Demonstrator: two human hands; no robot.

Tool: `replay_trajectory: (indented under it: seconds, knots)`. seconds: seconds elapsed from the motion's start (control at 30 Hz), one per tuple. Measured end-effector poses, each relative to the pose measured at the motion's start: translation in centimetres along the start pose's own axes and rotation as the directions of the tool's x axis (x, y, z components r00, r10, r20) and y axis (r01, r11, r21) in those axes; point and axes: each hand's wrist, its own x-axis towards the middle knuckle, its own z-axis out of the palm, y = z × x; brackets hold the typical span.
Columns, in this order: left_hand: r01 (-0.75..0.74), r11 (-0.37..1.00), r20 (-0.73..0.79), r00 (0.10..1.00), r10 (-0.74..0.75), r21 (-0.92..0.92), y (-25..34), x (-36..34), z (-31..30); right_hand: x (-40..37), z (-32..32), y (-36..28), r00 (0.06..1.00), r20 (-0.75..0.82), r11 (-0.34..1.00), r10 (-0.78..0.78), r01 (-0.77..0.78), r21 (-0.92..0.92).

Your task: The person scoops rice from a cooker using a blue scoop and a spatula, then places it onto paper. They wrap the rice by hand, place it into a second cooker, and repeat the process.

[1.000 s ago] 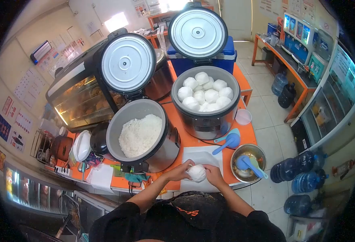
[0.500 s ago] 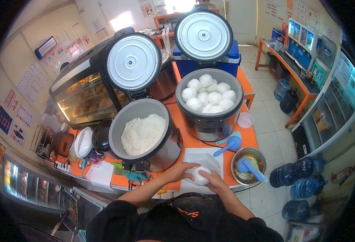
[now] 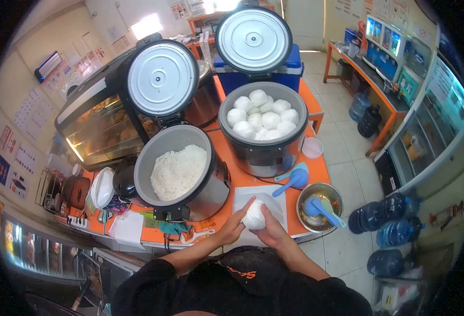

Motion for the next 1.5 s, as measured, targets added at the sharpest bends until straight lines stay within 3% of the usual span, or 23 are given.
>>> replay_trajectory:
  seconds: [0.03,0.1,0.2,0.27,0.3,0.4,0.43,0.53,0.57,0.6,0.67,0.77,0.8,0.83,0.87,0.9,0.97,1.07,1.13,1.2,1.43,1.47,1.5]
  knots:
    - [-0.061,0.987,0.127,0.989,0.08,-0.147,-0.5,0.0,-0.7,0.0,0.1,0.1,0.998,0.057,0.999,-0.021,0.023,-0.038]
    - [-0.027,0.889,0.052,0.997,0.057,-0.458,-2.1,-0.6,1.4,0.3,0.5,0.9,0.997,0.019,0.997,-0.078,0.078,-0.01]
    - [0.059,0.921,0.04,0.998,-0.047,-0.386,-2.3,-0.8,2.9,0.2,1.3,0.8,0.995,0.001,0.995,-0.095,0.095,0.039]
    - [0.127,0.984,0.031,0.991,-0.131,0.124,-2.4,-1.1,1.7,0.3,0.3,0.3,0.998,0.048,0.999,-0.029,0.028,0.038]
    - [0.058,0.958,0.011,0.998,-0.064,0.279,-2.5,-1.4,1.4,0.4,-0.2,0.0,1.0,0.003,0.999,-0.023,0.023,-0.022]
    - [0.011,0.978,-0.007,1.0,-0.013,-0.209,-3.1,-0.4,0.0,0.7,-0.7,-1.8,0.994,-0.109,0.986,-0.028,0.01,-0.167]
    - [0.1,0.808,-0.048,0.986,-0.157,-0.581,-3.7,-0.5,0.4,0.9,-0.1,-2.4,0.99,-0.131,0.982,-0.045,0.019,-0.19]
    - [0.146,0.675,-0.07,0.957,-0.282,-0.723,-4.0,0.2,0.7,1.7,0.4,-4.3,0.996,-0.038,0.922,-0.079,0.058,-0.382]
    - [0.057,0.648,-0.109,0.971,-0.213,-0.759,-4.8,0.2,0.4,2.2,0.6,-5.2,0.996,0.025,0.884,-0.08,0.083,-0.46]
    - [0.057,0.655,-0.125,0.966,-0.228,-0.754,-4.6,0.4,0.1,2.8,0.7,-7.0,0.988,0.081,0.74,-0.134,0.154,-0.654]
    - [0.056,0.67,-0.16,0.953,-0.257,-0.741,-3.7,0.9,-0.8,3.9,1.3,-12.6,0.955,0.226,0.326,-0.192,0.279,-0.903]
    - [0.359,0.889,-0.003,0.927,-0.375,-0.284,-8.7,0.8,-1.0,6.6,4.8,-21.4,0.938,0.212,0.294,-0.275,0.292,-0.91]
    - [0.349,0.925,0.031,0.937,-0.348,-0.15,-11.7,0.6,-0.6,8.1,5.9,-23.7,0.903,0.263,0.25,-0.34,0.356,-0.9]
    - [0.328,0.944,0.061,0.943,-0.327,-0.01,-15.2,0.2,0.4,9.7,7.1,-25.8,0.928,0.252,0.278,-0.275,0.327,-0.903]
    - [0.3,0.945,0.089,0.946,-0.313,0.132,-17.0,-0.2,1.1,11.4,8.2,-27.7,0.947,0.244,0.3,-0.207,0.299,-0.906]
    - [0.3,0.903,0.088,0.936,-0.341,0.309,-17.3,-0.3,1.9,14.8,6.9,-29.5,0.955,0.246,0.136,-0.167,0.27,-0.953]
    - [0.277,0.731,0.07,0.911,-0.406,0.624,-17.7,0.4,3.8,18.5,6.9,-31.1,0.997,0.073,-0.014,0.033,0.073,-0.997]
    - [0.225,0.635,0.078,0.908,-0.412,0.739,-18.9,0.3,5.3,24.7,3.4,-30.7,0.965,-0.123,-0.174,0.231,-0.083,-0.981]
    - [0.204,0.6,0.092,0.901,-0.425,0.774,-20.6,-0.5,5.4,24.4,5.0,-30.8,0.939,-0.123,-0.195,0.322,-0.061,-0.979]
    - [0.201,0.585,0.1,0.892,-0.441,0.786,-21.9,-0.7,6.1,25.0,5.3,-30.4,0.98,-0.077,-0.591,0.185,0.049,-0.805]
    - [0.28,0.542,0.074,0.838,-0.541,0.792,-21.6,0.8,6.4,23.9,2.6,-28.7,0.968,0.249,-0.662,-0.029,0.168,-0.731]
    - [0.294,0.576,0.032,0.872,-0.488,0.762,-22.1,0.9,6.5,22.7,3.3,-28.6,0.952,0.296,-0.616,-0.08,0.186,-0.765]
    - [0.349,0.58,-0.024,0.87,-0.493,0.736,-21.5,1.5,6.3,19.8,4.7,-28.0,0.914,0.312,-0.502,-0.26,0.148,-0.852]
